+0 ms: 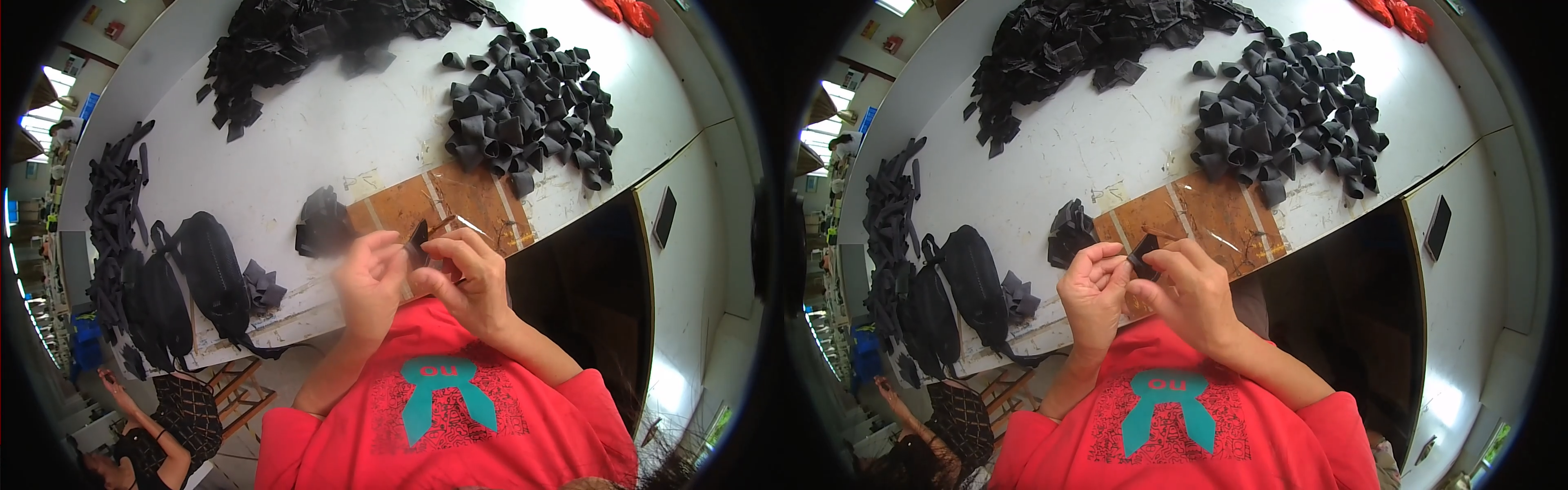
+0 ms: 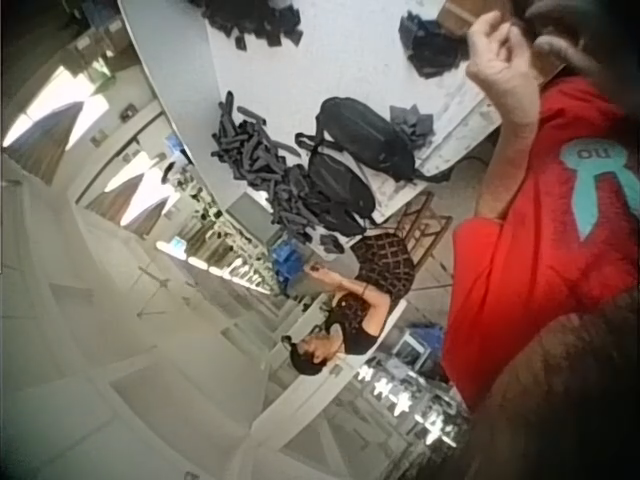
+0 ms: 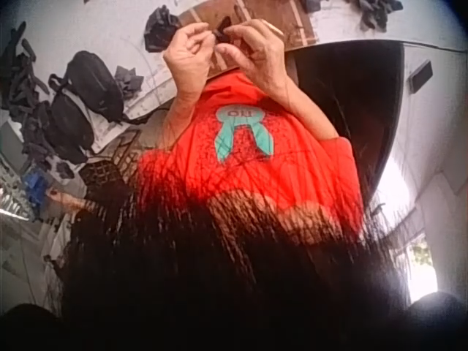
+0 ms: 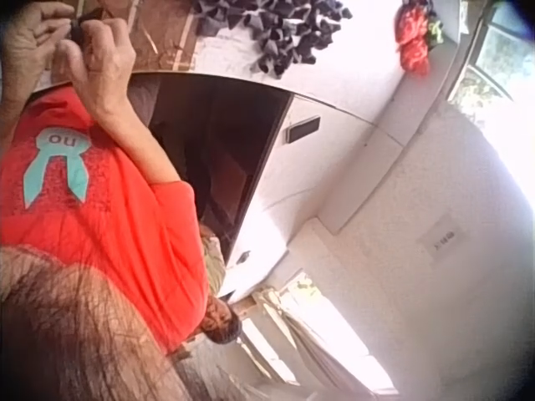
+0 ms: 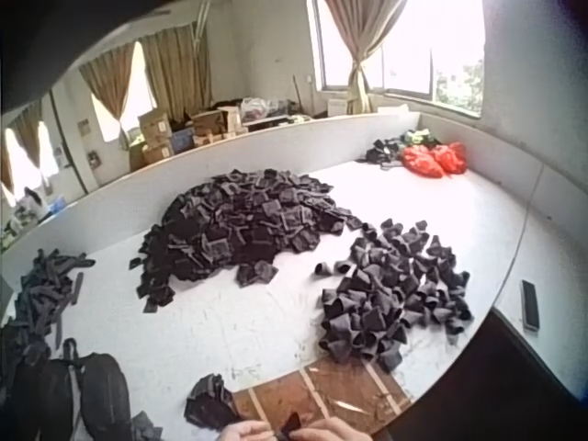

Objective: Thread small black fabric or plastic components onto a metal wire using a wooden template fixture on a workbench.

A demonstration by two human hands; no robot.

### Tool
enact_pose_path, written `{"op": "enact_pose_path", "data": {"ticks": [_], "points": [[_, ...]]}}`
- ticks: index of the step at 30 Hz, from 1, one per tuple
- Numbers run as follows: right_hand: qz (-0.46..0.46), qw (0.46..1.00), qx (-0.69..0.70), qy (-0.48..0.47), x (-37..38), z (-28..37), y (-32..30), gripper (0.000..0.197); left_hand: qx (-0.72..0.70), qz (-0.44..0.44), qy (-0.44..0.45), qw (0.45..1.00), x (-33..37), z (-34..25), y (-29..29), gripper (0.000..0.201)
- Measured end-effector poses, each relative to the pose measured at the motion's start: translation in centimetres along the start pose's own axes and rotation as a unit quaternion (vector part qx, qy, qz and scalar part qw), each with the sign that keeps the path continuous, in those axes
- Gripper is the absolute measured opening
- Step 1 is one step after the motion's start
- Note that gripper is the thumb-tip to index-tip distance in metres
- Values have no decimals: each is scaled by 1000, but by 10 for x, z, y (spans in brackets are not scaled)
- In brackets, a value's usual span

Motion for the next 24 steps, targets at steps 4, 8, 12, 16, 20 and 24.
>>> {"op": "enact_pose_path", "data": {"ticks": [4, 8, 12, 16, 20, 24], "points": [[-20, 989, -99, -110, -4, -2, 3, 21, -70, 114, -110, 985, 0, -10, 3, 19], [20, 954, -228, -195, -5, 11, 7, 18, -144, 148, -142, 968, 2, -2, 3, 18], [29, 967, -208, -144, -6, 5, 8, 14, -101, 128, -112, 980, -6, -8, 7, 12], [0, 992, -98, -75, -3, 0, 1, 12, -61, 109, -65, 990, -10, -10, 8, 9], [7, 993, -84, -79, -5, 0, 3, 9, -60, 139, -72, 986, -7, -4, 8, 9], [-18, 992, 91, 84, -5, -17, -10, 4, -18, 137, -51, 989, -7, -5, 7, 6]]}}
Point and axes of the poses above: each hand's wrist, its own x-axis towards the middle knuckle, its own y-axis out of the palm, z = x × y, the point moved 4 cm from there along x, towards the middle knuckle, and after that the axes turned 15 degrees about x, right-handed, at the moved point
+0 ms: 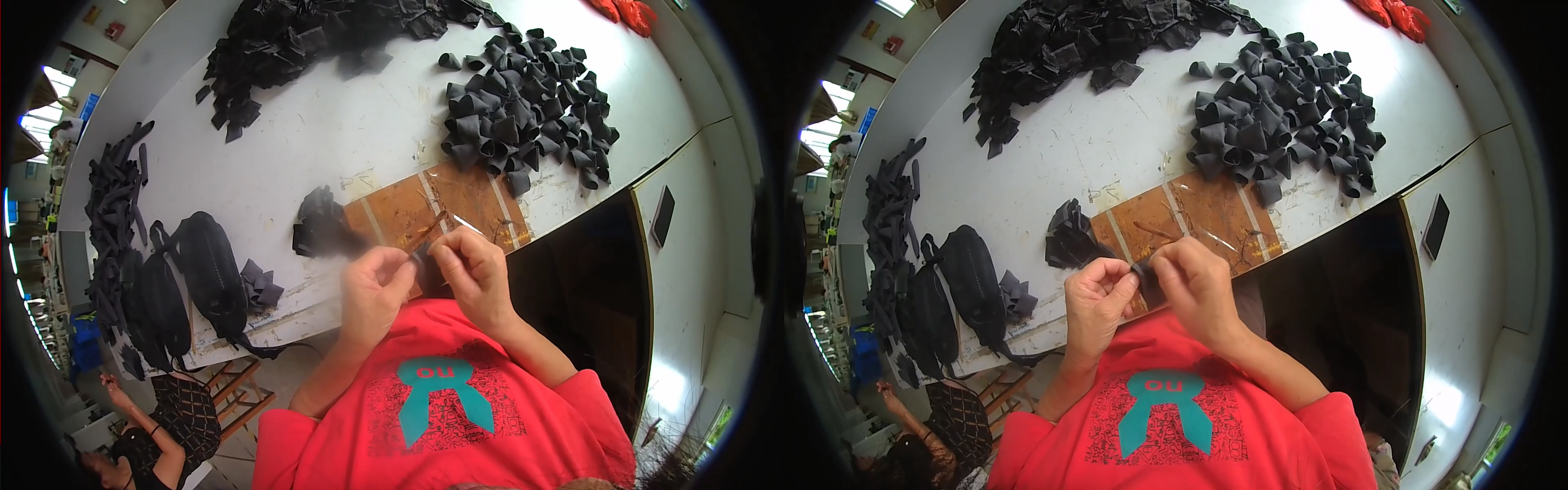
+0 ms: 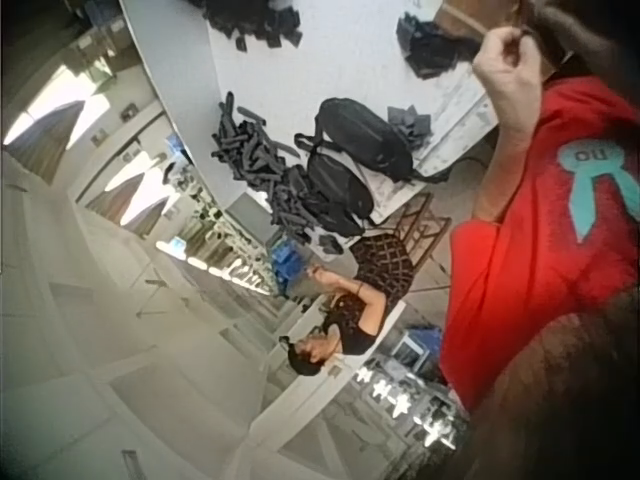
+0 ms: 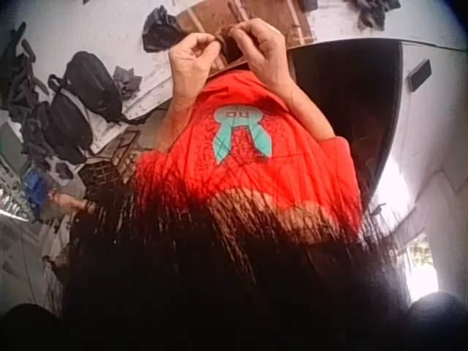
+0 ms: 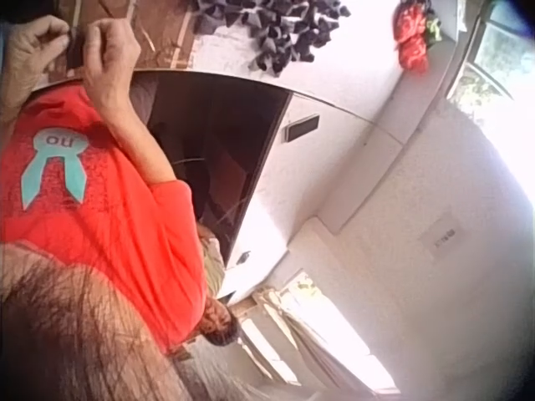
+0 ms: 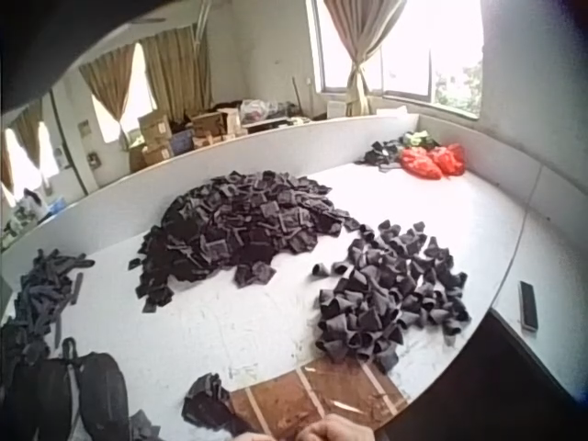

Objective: Thread small black fabric or plastic components onto a metal wire using a wooden template fixture on a workbench.

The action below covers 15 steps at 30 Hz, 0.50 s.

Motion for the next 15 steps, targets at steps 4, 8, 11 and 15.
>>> {"op": "enact_pose_path", "data": {"ticks": [4, 8, 11, 15], "points": [[14, 995, -63, -78, 4, 21, -2, 11, -19, -73, 24, 997, -3, -7, 2, 5], [31, 992, -65, -103, -1, 14, 2, 19, 40, -86, 105, 990, -4, -8, 8, 8], [26, 985, -84, -149, -1, 15, 1, 17, 127, -93, 152, 976, -4, -10, 8, 7], [20, 953, -212, -218, -2, 9, 14, 15, 314, -247, 282, 872, -9, -13, 12, 7]]}}
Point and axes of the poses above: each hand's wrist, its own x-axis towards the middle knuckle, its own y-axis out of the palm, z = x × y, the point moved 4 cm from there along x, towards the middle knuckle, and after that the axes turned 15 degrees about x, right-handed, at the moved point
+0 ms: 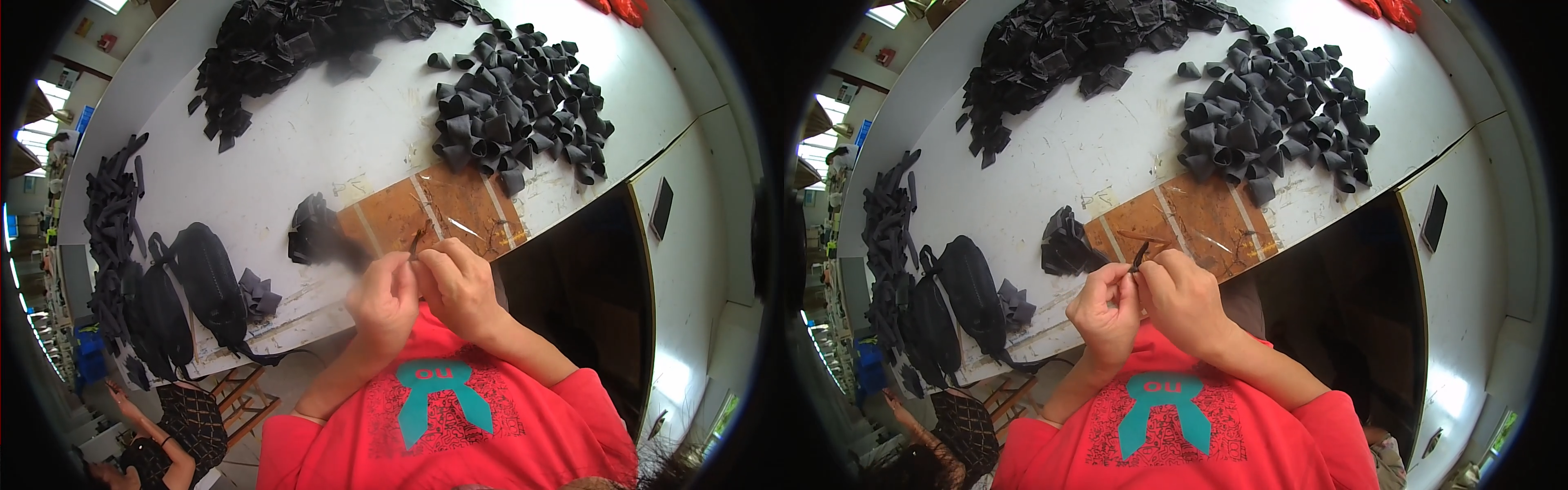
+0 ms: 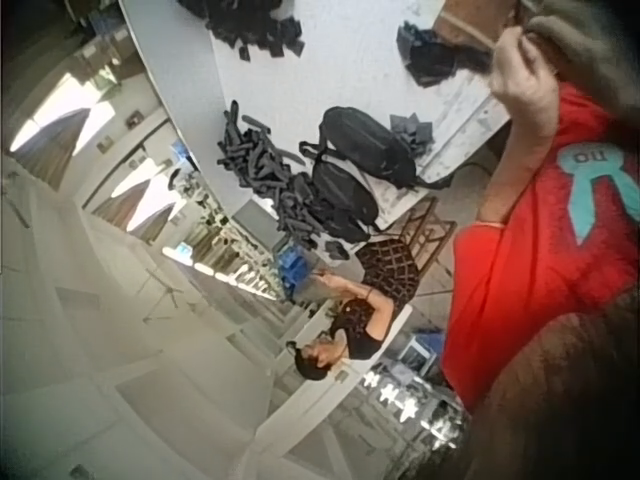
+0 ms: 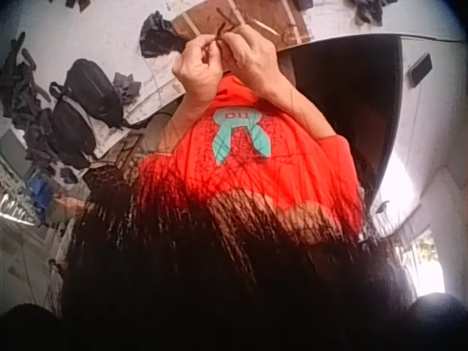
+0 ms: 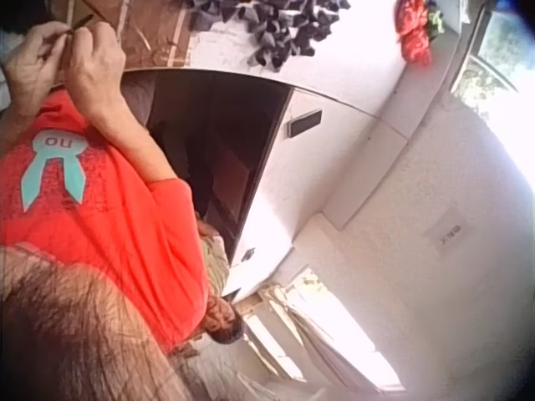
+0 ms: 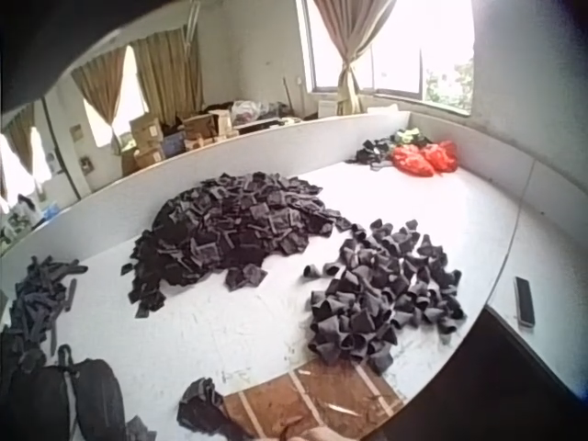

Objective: Thread small black fabric or plastic components onto a metal wire using a wooden template fixture on a workbench.

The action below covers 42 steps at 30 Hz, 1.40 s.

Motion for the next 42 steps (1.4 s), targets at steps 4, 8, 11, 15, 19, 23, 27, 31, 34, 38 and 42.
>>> {"op": "enact_pose_path", "data": {"ticks": [4, 8, 11, 15, 19, 23, 27, 31, 34, 38, 42], "points": [[-18, 995, -85, -49, -2, -5, 4, 20, -256, 74, -218, 939, 5, 13, 0, 14], [-19, 999, 20, 45, -1, -9, -4, 15, -655, 238, -361, 619, 11, 15, 7, 23], [-41, 801, 489, 342, -7, -26, -2, 7, -545, 217, -291, 756, 6, 16, 10, 19], [-69, 550, 704, 444, -16, -26, 13, 8, -327, 97, -222, 914, 5, 12, 8, 15], [-58, 533, 714, 450, -5, -17, 2, 12, -452, 124, -258, 845, 17, 11, 11, 14], [59, 762, 552, 333, 26, 4, -23, 22, -765, 278, -308, 492, 38, -13, -2, 12], [90, 839, 463, 273, 73, 9, -33, 27, -763, 302, -293, 490, 62, -23, -12, 12], [93, 852, 459, 234, 47, -28, -13, 30, -678, 280, -294, 613, 45, 10, 14, 13], [90, 872, 406, 257, 43, -31, -17, 29, -553, 167, -199, 791, 49, -1, 11, 21], [-16, 965, 217, 150, 47, -16, -35, 30, -269, 81, 72, 957, 70, -15, -14, 28], [-11, 994, 108, -23, 48, 17, -43, 45, -329, 87, 61, 938, 68, -16, -16, 14]]}}
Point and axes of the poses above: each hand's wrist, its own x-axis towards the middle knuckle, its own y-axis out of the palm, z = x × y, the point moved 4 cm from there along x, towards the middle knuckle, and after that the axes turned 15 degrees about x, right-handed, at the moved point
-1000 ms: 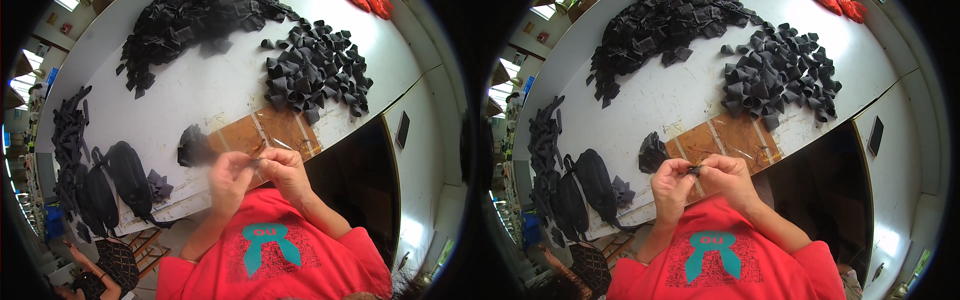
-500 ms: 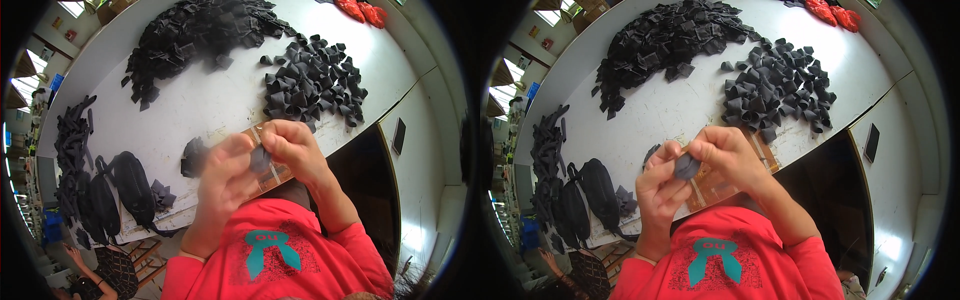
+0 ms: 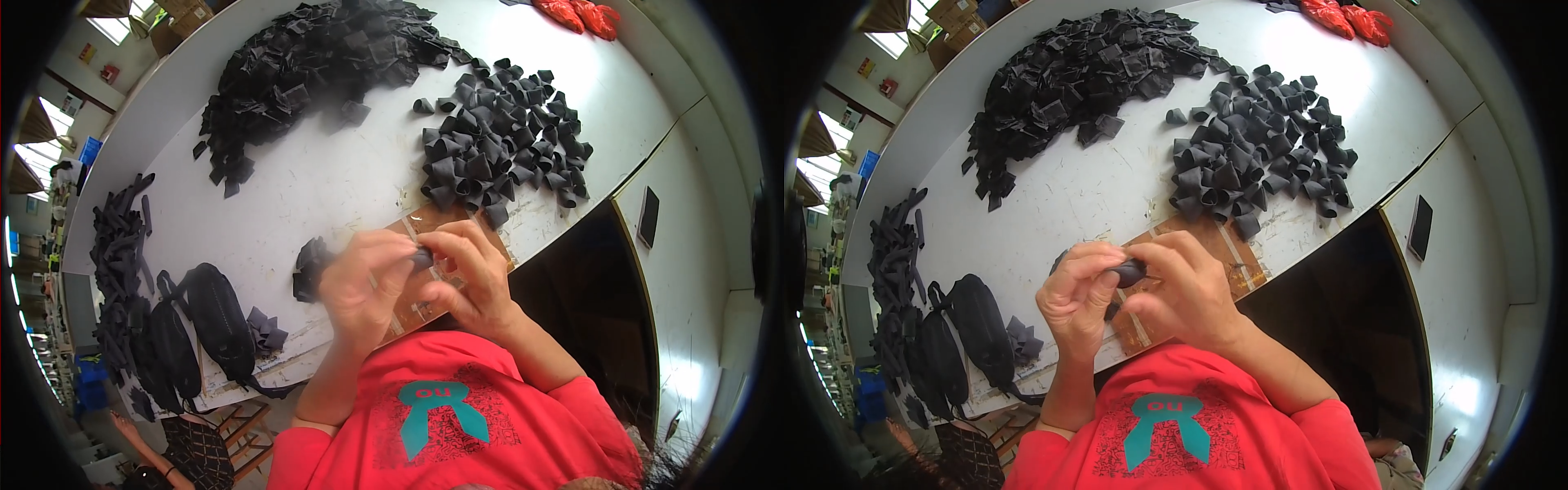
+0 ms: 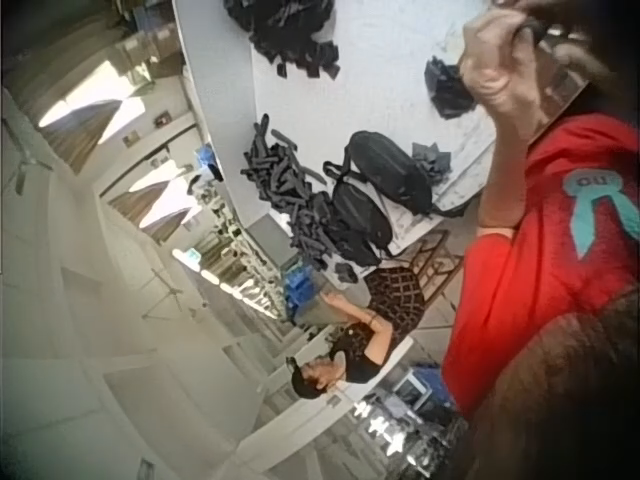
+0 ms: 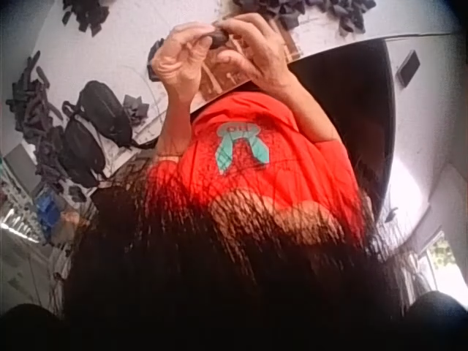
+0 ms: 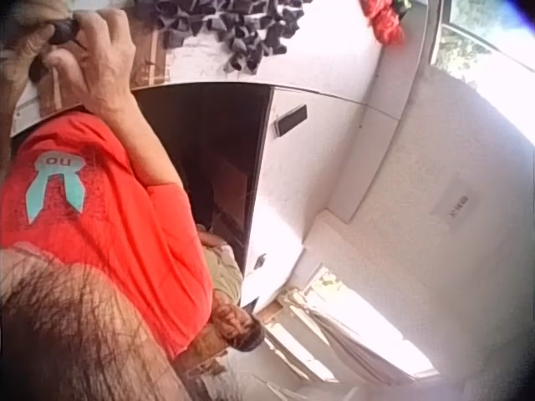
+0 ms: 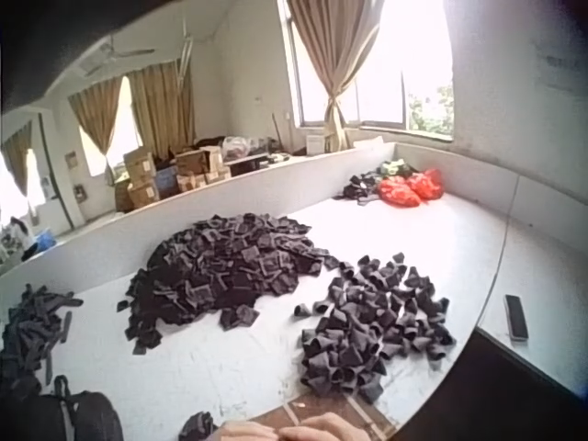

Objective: Thread small black fabric or plastic components onto a metal wire using a wooden template fixture on a workbench.

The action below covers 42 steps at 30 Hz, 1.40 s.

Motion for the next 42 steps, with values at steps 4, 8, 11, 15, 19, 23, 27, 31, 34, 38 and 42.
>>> {"op": "enact_pose_path", "data": {"ticks": [4, 8, 11, 15, 19, 23, 27, 31, 34, 38, 42], "points": [[-5, 1000, -8, -7, 9, 14, 6, 36, -282, -72, -82, 953, -5, 10, -3, 10], [-25, 998, 19, 55, 9, 8, 6, 25, -358, -80, -127, 922, -10, 25, -4, 10], [-20, 996, -49, -77, 8, 7, 7, 22, -348, -71, -138, 924, -18, 31, -3, 11], [-16, 997, -24, -77, -4, -13, 8, 22, -256, -50, -117, 958, -22, 30, -2, 19], [-10, 995, -53, -82, -3, -7, 6, 21, -129, -29, -104, 986, -10, 10, -5, 19], [9, 997, -67, -42, 0, -5, 5, 20, 21, 31, -2, 999, 5, 5, -6, 15], [8, 999, -51, -18, 4, -3, 5, 18, 69, 2, 37, 997, 8, -4, -6, 10], [5, 999, -34, -33, 2, -6, 6, 18, 127, -22, 73, 989, 7, -6, -5, 8], [8, 996, -42, -72, 0, -8, 8, 18, 95, -20, 70, 993, 1, 3, -2, 9], [3, 992, -57, -109, 1, -9, 12, 16, 129, -51, 87, 987, -5, 8, -2, 11], [25, 993, -50, -107, 5, -9, 0, 13, 168, -42, 48, 984, -12, 17, 1, 9]]}}
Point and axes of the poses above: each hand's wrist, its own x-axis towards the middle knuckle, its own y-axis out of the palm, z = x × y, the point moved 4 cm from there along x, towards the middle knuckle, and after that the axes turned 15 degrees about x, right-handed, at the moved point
